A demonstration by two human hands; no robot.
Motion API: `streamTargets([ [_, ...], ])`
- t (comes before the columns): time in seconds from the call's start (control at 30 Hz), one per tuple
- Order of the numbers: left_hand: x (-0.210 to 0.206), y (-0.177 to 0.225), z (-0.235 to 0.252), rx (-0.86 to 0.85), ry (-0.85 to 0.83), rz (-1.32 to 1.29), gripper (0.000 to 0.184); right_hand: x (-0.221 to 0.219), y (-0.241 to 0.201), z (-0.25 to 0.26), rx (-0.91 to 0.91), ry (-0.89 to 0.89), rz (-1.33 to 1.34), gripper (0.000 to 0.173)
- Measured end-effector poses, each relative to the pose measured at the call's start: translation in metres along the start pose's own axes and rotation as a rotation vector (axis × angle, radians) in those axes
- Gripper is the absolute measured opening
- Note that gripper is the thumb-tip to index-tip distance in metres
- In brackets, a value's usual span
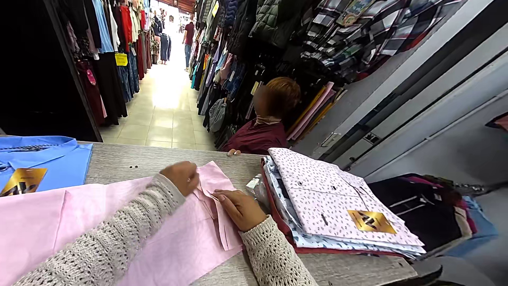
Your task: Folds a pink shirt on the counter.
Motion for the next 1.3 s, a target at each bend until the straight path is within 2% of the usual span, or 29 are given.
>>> streamTargets([
  [0.07, -0.004, -0.037, 0.0, 0.21, -0.041, -0.077, 0.033, 0.002, 0.002, -0.001, 0.023, 0.031, -0.002, 0.035],
  [0.13, -0.015, -0.056, -0.004, 0.307, -0.062, -0.146, 0.033, 0.004, 0.0, -0.002, 0.022, 0.027, -0.006, 0.031],
  [0.23, -0.017, -0.054, 0.0, 0.381, -0.107, -0.231, 0.02, 0.004, -0.005, -0.009, 0.041, 0.056, -0.01, 0.029],
  [0.33, -0.011, -0.054, 0.005, 0.452, -0.083, -0.25, 0.02, -0.002, -0.009, -0.016, 0.039, 0.012, -0.019, 0.032],
  [0.43, -0.011, -0.054, 0.01, 0.49, -0.128, -0.207, 0.022, -0.009, -0.013, -0.022, 0.024, -0.046, -0.033, 0.037],
  [0.53, -0.012, -0.046, 0.013, 0.437, -0.123, -0.138, 0.025, -0.012, -0.013, -0.026, 0.01, -0.046, -0.034, 0.041],
  [0.63, -0.007, -0.02, 0.016, 0.137, -0.048, -0.115, 0.023, -0.013, -0.013, -0.028, 0.004, -0.013, -0.017, 0.041],
  [0.7, -0.018, -0.008, 0.016, -0.064, -0.121, -0.084, 0.02, -0.011, -0.013, -0.029, -0.015, 0.001, 0.01, 0.039],
  [0.73, -0.028, -0.008, 0.014, -0.08, -0.206, -0.072, 0.022, -0.01, -0.012, -0.031, -0.036, -0.006, 0.027, 0.037],
  [0.77, -0.037, -0.013, 0.013, -0.055, -0.293, -0.068, 0.026, -0.01, -0.012, -0.033, -0.066, -0.021, 0.042, 0.038],
  [0.83, -0.047, -0.023, 0.011, 0.029, -0.433, -0.051, 0.035, -0.012, -0.016, -0.038, -0.142, -0.055, 0.042, 0.057],
  [0.9, -0.045, -0.026, 0.014, 0.089, -0.499, -0.011, 0.044, -0.015, -0.023, -0.045, -0.238, -0.087, 0.025, 0.073],
  [0.97, -0.043, -0.025, 0.016, 0.101, -0.537, 0.027, 0.043, -0.016, -0.028, -0.052, -0.304, -0.036, 0.031, 0.066],
  [1.07, -0.043, -0.022, 0.016, 0.121, -0.516, 0.084, 0.032, -0.015, -0.031, -0.059, -0.309, 0.099, 0.03, 0.033],
  [1.13, -0.039, -0.024, 0.014, 0.159, -0.447, 0.094, 0.028, -0.014, -0.032, -0.062, -0.246, 0.186, 0.031, 0.019],
  [1.2, -0.035, -0.024, 0.014, 0.184, -0.37, 0.078, 0.025, -0.013, -0.028, -0.066, -0.177, 0.232, 0.057, 0.019],
  [1.3, -0.034, -0.02, 0.012, 0.174, -0.344, 0.069, 0.03, -0.015, -0.029, -0.069, -0.162, 0.18, 0.02, 0.038],
])
Point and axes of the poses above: each hand's wrist, its own z-axis towards the middle knuckle, its own x-axis out of the back of the hand, y = z × x, the point moved 7 cm from there along z, towards the middle knuckle, and after that the axes turned 6 degrees about -x, right-handed, at the moved point
